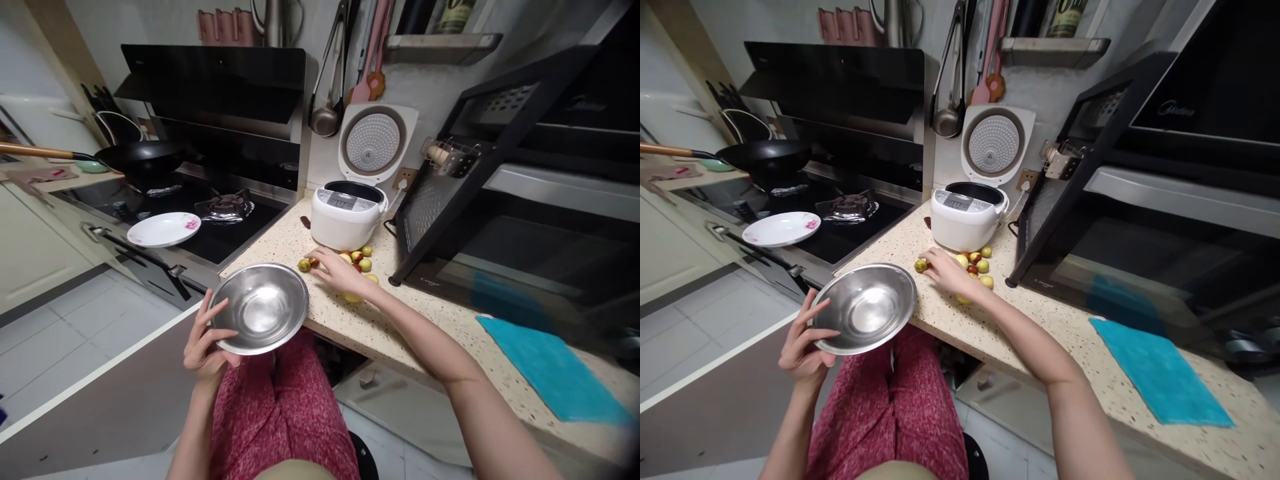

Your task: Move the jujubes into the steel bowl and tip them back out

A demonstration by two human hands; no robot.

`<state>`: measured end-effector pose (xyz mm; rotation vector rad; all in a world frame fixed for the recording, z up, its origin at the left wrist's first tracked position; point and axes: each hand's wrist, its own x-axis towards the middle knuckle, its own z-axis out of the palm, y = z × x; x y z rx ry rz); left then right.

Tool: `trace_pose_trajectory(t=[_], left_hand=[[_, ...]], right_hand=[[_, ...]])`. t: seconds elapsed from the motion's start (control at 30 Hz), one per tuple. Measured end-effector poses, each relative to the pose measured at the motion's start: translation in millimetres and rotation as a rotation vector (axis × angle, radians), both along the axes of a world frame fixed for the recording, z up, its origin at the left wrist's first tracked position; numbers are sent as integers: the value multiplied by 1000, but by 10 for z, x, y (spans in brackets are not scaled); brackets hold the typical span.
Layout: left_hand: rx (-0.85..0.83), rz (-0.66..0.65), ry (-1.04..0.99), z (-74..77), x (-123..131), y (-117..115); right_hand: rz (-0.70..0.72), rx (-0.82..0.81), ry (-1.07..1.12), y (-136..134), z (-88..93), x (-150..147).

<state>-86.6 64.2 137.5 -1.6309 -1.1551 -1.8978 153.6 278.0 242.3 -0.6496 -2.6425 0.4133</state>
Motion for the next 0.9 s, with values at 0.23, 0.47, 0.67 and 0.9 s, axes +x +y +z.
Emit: trace_pose_trajectory(t=[0.23, 0.47, 0.67, 0.9], left_hand=[[-6, -41, 28, -12, 118, 43], [-48, -72, 92, -65, 210, 69], [-54, -105, 155, -41, 388, 112], [-146, -165, 204, 7, 612, 126]], right_hand=[[116, 134, -170, 151, -167, -190], [92, 42, -110, 146, -156, -119], [34, -144, 121, 62, 181, 87], [389, -275, -113, -249, 188, 125]])
